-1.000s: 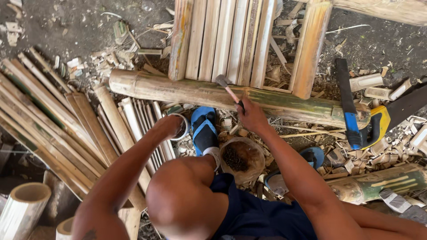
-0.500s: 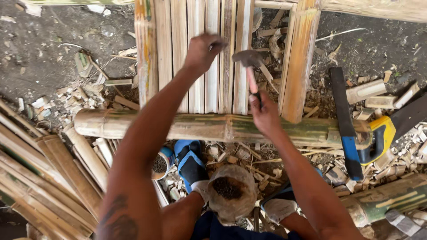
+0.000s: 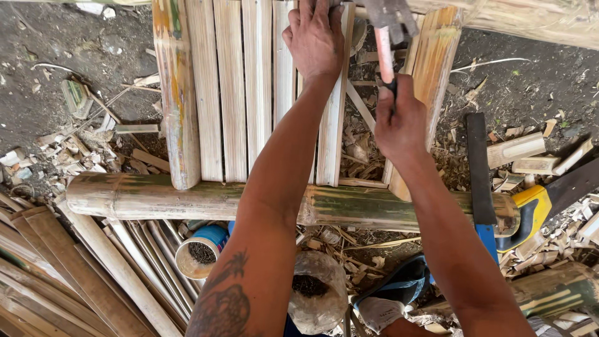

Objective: The person assembles a bamboo frame by placing thin bamboo strips into a frame, sawing them to length, and hammering nails to secure them. The person repeatedly picks up strips, cuts them, and nails them in place.

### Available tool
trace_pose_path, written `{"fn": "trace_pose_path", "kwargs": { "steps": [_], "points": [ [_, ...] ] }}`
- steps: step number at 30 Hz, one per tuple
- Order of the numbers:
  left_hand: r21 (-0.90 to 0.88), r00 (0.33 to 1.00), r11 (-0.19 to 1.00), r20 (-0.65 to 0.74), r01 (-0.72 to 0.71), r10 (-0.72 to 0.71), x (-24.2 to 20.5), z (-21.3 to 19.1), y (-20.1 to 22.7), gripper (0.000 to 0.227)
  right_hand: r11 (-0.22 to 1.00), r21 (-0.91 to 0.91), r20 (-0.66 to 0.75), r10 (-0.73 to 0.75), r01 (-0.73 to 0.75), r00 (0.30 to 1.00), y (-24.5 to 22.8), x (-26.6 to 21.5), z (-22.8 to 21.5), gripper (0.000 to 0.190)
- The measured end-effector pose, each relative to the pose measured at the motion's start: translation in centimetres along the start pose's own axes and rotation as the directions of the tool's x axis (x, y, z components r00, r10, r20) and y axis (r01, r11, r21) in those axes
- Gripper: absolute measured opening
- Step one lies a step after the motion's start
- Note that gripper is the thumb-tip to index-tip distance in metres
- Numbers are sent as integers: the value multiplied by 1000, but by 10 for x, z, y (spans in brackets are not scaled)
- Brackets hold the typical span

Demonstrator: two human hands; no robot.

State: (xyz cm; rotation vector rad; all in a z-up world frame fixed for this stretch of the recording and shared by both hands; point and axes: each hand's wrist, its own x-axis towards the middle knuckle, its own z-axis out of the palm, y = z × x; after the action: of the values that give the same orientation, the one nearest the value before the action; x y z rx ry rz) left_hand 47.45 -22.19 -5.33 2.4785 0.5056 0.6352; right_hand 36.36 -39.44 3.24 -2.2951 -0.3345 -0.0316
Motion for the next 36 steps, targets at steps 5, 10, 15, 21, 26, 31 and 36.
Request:
{"fn": "trace_pose_path", "kwargs": {
  "steps": [5,10,15,21,26,31,36],
  "points": [
    [11,1000,1000,-6,-24,25,-4,-6,4,24,995,-73,73,67,-62,995,1,24,17,15],
    [56,998,998,55,6,-9,-4,2,-1,21,1000,-28,10,-4,5,1000,-1,25,23,16],
    [173,934,985,351,2,-64,-9,-24,7,56,995,21,64,100,-101,993,-5,24,12,15],
    [221,783,946,620,-237,51,-73,-78,5,106,989,-58,-20,136,-136,991,0,-8,-3,18],
    [227,763,937,644,-264,59,-71,-79,7,101,998,-50,-65,40,-43,997,-9,-12,-11,19],
    [245,705,922,708,-301,41,-68,-79,9,98,982,135,-143,-110,130,984,-33,-12,-28,26],
    [210,734,930,673,-301,86,-77,-77,4,94,905,272,-280,-250,327,927,-52,-14,-35,37]
  ]
}}
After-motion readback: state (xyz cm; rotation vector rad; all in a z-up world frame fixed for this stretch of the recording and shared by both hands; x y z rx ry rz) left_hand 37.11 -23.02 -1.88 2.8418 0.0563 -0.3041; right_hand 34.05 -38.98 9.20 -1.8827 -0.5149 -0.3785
